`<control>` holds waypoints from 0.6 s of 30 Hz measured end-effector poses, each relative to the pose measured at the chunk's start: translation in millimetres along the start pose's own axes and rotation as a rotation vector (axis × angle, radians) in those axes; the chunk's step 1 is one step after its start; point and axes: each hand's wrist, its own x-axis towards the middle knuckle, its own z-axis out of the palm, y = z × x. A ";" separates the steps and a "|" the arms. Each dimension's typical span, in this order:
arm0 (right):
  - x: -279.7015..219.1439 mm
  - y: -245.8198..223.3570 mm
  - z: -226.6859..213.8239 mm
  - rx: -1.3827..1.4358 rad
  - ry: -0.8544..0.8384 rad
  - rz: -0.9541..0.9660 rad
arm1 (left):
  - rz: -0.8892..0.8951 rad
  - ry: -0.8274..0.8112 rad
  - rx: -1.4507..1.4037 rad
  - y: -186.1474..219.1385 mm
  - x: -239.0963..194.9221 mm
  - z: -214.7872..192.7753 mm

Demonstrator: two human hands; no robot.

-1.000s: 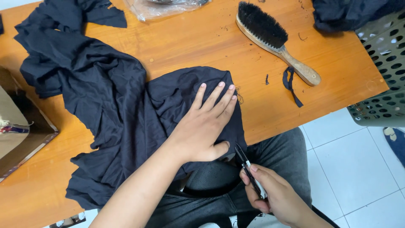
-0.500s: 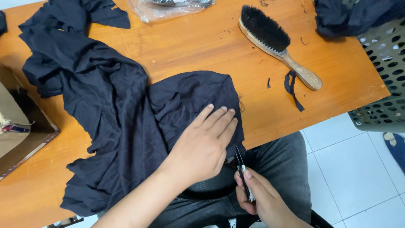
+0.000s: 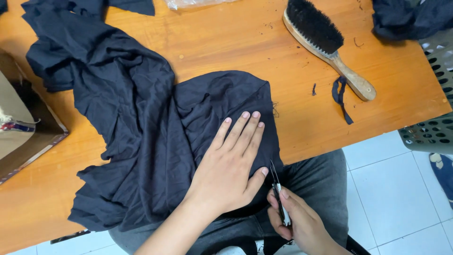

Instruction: The person is using scissors to cut and trim pieces of black fabric on a wooden workbench.

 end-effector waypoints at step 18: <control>2.8 0.6 3.8 -0.157 0.061 -0.063 | -0.026 0.031 0.004 -0.6 -1.4 0.7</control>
